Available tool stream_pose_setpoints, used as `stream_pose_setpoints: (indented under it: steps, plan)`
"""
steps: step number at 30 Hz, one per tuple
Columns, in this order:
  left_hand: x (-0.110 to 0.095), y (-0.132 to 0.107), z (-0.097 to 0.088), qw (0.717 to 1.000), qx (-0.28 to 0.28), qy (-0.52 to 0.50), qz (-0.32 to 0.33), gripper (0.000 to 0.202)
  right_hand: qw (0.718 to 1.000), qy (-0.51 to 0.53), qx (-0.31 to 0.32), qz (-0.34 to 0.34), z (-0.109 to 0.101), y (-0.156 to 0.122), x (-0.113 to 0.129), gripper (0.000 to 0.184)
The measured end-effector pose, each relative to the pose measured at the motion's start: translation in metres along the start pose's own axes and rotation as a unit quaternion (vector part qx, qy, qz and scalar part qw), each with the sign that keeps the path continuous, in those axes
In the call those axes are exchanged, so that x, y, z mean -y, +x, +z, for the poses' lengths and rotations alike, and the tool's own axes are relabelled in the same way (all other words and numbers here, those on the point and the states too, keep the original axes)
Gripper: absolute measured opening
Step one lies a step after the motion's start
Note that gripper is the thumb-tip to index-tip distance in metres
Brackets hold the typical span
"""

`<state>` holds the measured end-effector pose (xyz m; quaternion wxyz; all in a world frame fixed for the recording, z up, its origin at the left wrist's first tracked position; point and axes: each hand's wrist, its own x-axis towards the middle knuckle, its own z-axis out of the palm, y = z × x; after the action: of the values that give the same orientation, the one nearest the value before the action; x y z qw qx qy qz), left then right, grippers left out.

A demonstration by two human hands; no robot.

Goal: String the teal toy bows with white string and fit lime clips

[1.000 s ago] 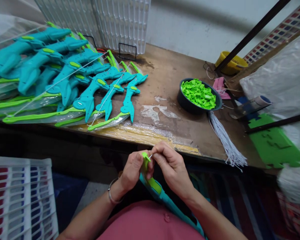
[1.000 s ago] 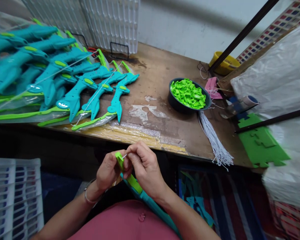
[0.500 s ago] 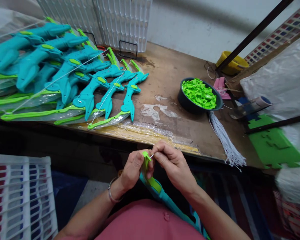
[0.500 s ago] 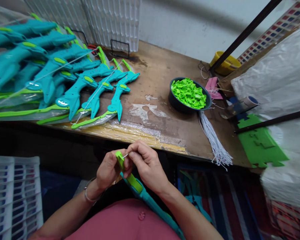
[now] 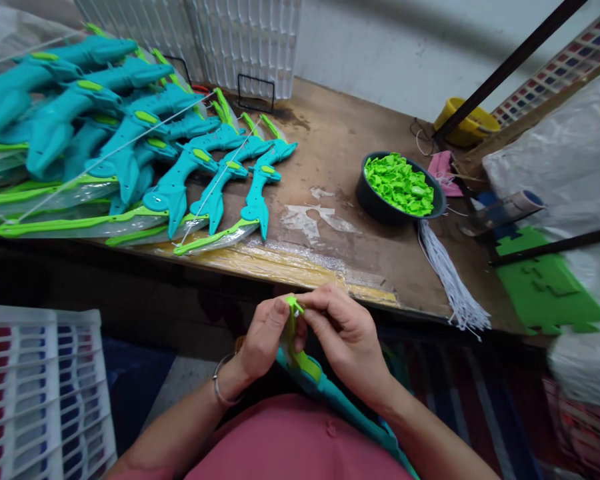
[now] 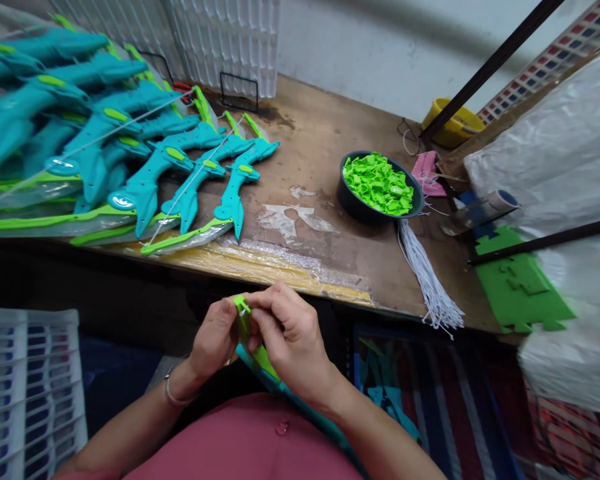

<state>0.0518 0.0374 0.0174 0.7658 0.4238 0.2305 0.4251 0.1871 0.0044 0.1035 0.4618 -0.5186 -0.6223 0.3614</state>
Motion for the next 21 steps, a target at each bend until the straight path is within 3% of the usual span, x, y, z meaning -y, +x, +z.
stream_pose_setpoints:
  steps: [3,5,9,12,14,19,21]
  plan:
    - [-0.002,0.002,0.002,0.999,-0.027,0.02,-0.014,0.059,0.997,-0.074,0.0,-0.035,0.002,-0.004,-0.004,0.023]
    - [-0.004,0.003,0.005,0.999,-0.031,0.035,-0.017,0.059,0.985,-0.141,-0.02,-0.093,0.005,-0.004,-0.009,0.018]
    - [-0.013,0.003,0.011,0.996,-0.044,0.077,-0.015,0.056,0.924,-0.295,-0.078,-0.231,0.009,-0.003,-0.019,0.017]
    - [-0.02,0.001,0.013,0.992,-0.054,0.114,0.002,0.05,0.872,-0.39,-0.1,-0.279,0.009,-0.001,-0.027,0.018]
    - [-0.022,0.002,0.013,0.99,-0.052,0.134,0.013,0.046,0.853,-0.421,-0.106,-0.289,0.009,0.0,-0.032,0.017]
    - [-0.024,0.008,0.014,0.987,-0.037,0.153,0.035,0.045,0.847,-0.425,-0.118,-0.297,0.009,0.011,-0.037,0.015]
    - [-0.024,0.01,0.016,0.984,-0.028,0.168,0.043,0.042,0.857,-0.398,-0.121,-0.304,0.005,0.016,-0.032,0.017]
